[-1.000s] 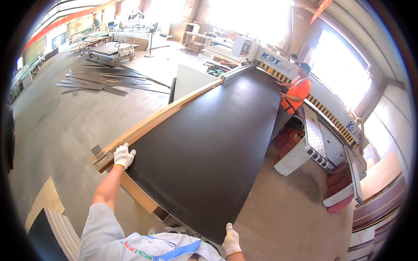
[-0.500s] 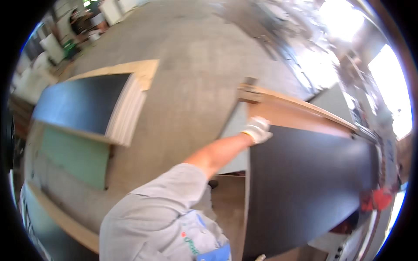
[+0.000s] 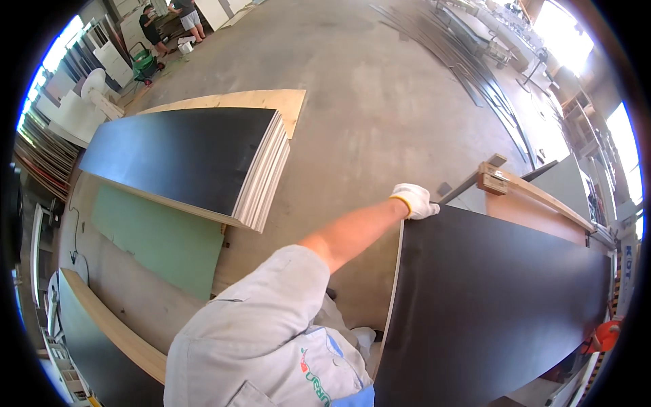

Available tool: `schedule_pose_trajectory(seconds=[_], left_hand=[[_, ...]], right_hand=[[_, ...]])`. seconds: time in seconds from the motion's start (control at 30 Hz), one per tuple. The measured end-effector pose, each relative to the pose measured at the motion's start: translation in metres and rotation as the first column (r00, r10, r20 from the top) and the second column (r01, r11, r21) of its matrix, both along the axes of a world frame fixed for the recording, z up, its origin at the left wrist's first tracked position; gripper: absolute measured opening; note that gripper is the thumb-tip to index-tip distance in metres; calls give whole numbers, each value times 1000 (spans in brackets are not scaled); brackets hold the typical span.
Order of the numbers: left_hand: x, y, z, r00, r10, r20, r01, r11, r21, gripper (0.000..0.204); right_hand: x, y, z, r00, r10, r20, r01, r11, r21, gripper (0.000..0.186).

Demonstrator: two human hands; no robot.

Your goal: The person fastens a waist strap, lifts and moves a large wooden panel onto the cutting machine table with a coworker, presses a button on the machine panel, and pushes the board into the machine.

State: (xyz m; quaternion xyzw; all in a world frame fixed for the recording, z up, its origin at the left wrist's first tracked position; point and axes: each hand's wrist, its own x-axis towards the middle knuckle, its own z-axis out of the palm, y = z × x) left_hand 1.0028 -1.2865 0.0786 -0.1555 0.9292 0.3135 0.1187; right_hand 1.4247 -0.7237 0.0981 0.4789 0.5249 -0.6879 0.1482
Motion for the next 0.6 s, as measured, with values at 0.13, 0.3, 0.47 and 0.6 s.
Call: schedule_pose_trajectory(seconds=[0.13, 0.3, 0.47, 0.6], left_hand=[[89, -101, -28, 998, 53, 36, -58, 988, 141, 66], [260, -166, -25, 992, 121, 32, -125, 978, 169, 69], [446, -208, 6, 985, 170, 11, -170, 982, 87, 75], [586, -256, 19, 989, 148, 26, -149, 987, 67, 78]], right_hand=[[85, -69, -2, 1000, 20, 16, -19, 999, -26, 82], [234, -135, -20, 1000, 2, 15, 0, 996, -89, 81], [396, -181, -27, 1000, 7, 20, -5, 993, -121, 80], [527, -224, -32, 999, 3, 32, 2, 988, -155, 80]])
